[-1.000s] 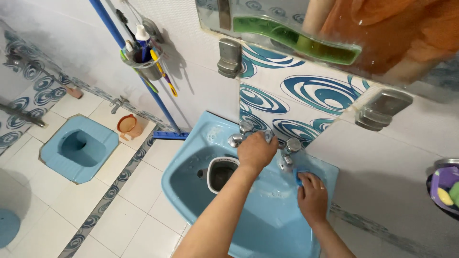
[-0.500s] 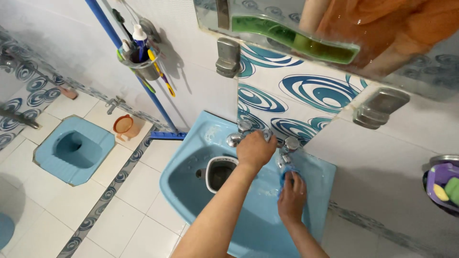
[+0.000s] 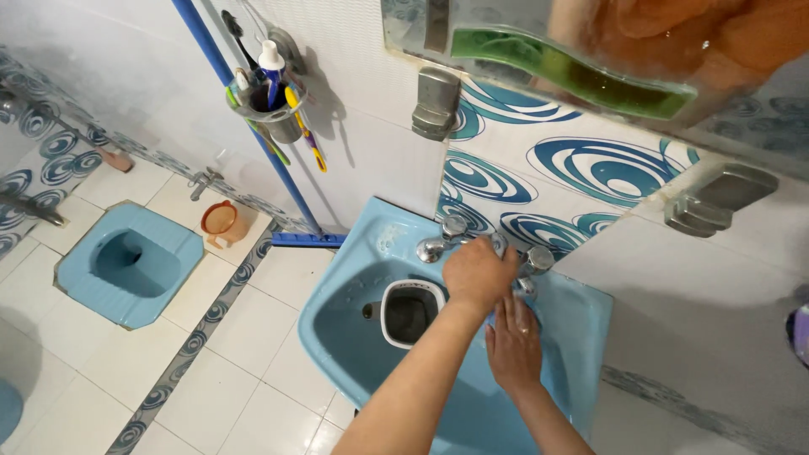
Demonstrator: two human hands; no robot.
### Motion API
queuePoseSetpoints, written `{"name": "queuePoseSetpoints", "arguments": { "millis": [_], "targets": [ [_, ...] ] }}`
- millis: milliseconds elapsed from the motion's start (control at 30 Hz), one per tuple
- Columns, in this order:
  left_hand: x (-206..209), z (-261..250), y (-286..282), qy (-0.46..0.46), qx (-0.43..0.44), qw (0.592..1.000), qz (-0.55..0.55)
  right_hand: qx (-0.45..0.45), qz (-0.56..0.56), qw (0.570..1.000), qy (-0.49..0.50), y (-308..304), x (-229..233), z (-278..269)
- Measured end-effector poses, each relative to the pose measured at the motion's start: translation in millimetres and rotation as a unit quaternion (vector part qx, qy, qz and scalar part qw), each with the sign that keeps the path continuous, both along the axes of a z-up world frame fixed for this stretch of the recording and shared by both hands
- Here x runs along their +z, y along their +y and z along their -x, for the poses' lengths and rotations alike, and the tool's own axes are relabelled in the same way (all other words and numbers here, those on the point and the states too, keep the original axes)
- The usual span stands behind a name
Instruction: Clean the bathroom sink and faucet using a blue cloth.
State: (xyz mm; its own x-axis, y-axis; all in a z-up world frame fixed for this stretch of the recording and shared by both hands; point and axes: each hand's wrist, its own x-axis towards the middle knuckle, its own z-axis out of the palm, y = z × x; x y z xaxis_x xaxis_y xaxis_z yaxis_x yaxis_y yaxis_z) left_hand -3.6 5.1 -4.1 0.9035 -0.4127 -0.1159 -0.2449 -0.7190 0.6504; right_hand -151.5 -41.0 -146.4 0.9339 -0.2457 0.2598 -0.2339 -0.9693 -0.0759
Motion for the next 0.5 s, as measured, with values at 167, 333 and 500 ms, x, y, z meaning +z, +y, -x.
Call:
{"name": "queuePoseSetpoints", "arguments": {
  "millis": [167, 333, 500],
  "targets": [
    [14, 13, 14, -0.068, -0.012, 0.997, 0.046, 0.018, 0.015, 0.999, -0.025, -1, -33, -66],
    [2, 14, 26, -0.164, -0.133, 0.977, 0.032, 0.054, 0.036, 0.996, -0.057, -4, -57, -136],
    [-2, 14, 36, -0.234, -0.210, 0.949, 0.039, 0.040, 0.044, 0.996, -0.063, -30, -71, -114]
  ]
}}
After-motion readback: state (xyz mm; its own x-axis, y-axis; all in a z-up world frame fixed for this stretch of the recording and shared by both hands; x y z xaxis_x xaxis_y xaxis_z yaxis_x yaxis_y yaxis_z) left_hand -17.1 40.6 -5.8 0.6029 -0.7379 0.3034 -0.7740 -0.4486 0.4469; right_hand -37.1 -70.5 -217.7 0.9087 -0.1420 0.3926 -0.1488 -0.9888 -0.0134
